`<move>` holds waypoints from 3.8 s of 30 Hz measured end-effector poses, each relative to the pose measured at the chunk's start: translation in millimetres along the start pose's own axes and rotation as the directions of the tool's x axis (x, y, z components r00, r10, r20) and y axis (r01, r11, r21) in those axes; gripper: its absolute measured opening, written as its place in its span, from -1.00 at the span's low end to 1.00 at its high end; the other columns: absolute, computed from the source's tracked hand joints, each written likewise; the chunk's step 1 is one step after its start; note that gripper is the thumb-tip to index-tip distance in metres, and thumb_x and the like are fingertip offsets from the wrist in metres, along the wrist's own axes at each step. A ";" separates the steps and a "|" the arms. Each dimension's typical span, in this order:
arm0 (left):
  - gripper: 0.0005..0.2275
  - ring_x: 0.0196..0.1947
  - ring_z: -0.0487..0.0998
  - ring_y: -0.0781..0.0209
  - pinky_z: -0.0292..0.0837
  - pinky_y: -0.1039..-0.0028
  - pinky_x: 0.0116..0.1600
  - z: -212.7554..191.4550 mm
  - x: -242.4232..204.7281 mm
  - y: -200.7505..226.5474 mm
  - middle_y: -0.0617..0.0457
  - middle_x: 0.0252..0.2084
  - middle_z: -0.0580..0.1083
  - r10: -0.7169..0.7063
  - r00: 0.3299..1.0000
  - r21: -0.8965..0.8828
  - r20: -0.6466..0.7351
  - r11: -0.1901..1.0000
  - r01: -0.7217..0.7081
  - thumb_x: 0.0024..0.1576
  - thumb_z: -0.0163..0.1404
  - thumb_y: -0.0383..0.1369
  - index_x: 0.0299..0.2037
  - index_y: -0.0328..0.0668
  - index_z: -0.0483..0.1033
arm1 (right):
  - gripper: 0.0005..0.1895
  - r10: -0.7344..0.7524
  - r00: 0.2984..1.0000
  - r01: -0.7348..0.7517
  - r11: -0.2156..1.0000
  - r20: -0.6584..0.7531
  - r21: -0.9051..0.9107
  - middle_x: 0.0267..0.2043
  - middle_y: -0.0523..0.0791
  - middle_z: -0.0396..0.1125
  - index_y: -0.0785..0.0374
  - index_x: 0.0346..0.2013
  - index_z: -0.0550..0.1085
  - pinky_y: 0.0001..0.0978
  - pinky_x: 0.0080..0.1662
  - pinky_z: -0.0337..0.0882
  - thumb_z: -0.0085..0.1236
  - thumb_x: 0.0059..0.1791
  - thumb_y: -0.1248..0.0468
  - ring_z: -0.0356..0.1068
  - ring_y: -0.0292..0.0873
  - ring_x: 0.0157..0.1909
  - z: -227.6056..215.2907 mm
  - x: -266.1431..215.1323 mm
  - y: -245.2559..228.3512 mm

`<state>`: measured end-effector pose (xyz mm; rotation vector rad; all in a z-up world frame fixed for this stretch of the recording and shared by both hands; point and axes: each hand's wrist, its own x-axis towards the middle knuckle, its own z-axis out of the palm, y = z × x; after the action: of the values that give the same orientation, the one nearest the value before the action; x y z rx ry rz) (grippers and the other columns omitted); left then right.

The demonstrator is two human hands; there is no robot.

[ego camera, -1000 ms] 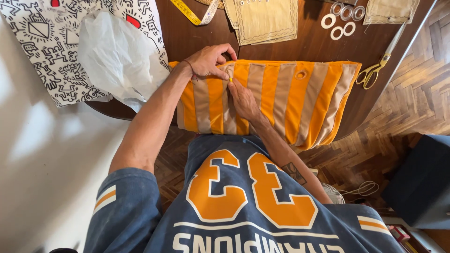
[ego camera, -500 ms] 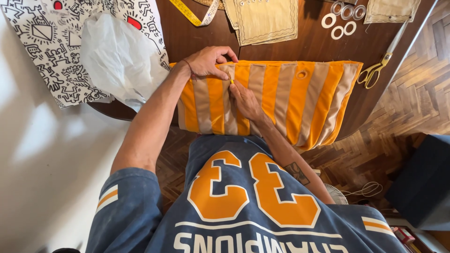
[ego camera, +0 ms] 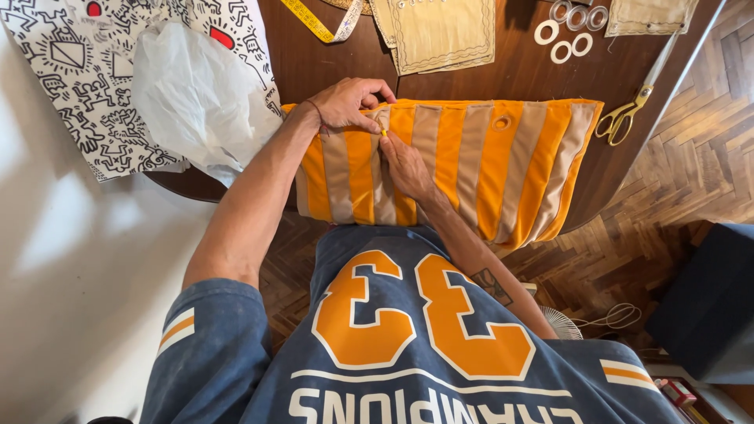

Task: Installing a grommet into a striped bag and folding the bag on a workshop table

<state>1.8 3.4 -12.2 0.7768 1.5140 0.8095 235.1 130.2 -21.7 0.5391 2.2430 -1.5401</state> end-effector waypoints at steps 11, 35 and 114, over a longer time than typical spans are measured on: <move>-0.49 -0.05 0.76 0.36 0.57 0.42 0.18 -3.6 -1.8 -0.7 0.15 -0.03 0.79 0.016 0.999 -0.010 -0.034 1.000 -0.017 0.09 0.50 -0.37 0.25 0.00 0.61 | -0.55 0.022 0.999 -0.020 0.999 -0.033 0.042 -0.32 -0.10 0.44 0.10 -0.19 0.40 0.00 -0.06 0.36 -0.25 0.40 -0.07 0.47 0.03 -0.26 -9.6 -5.2 6.0; -0.74 -0.33 0.51 0.26 0.33 0.25 -0.18 3.5 10.6 3.5 0.15 -0.37 0.60 -0.243 0.962 0.216 -0.128 0.939 0.266 0.37 0.32 -0.04 -0.14 0.00 0.83 | -0.61 0.068 0.945 0.071 0.913 -0.321 0.402 -0.36 -0.09 0.61 0.21 -0.20 0.43 -0.39 -0.32 0.77 -0.10 0.38 0.05 0.70 -0.16 -0.41 -10.0 -13.6 -15.7; -0.73 -0.36 0.46 0.14 0.26 0.17 -0.16 13.0 1.1 -0.8 0.10 -0.43 0.54 -0.084 0.982 0.371 -0.172 0.917 0.143 0.36 0.31 -0.17 -0.36 -0.04 0.66 | -0.36 -0.197 0.917 0.144 0.975 -0.346 -0.172 -0.52 -0.20 0.52 0.12 -0.54 0.54 -0.05 -0.20 0.47 -0.10 0.40 0.07 0.55 -0.06 -0.46 -5.7 -11.3 -5.7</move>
<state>14.7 4.7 -14.3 0.9164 1.8703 0.4978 241.4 132.5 -9.6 0.6423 2.7218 -1.4371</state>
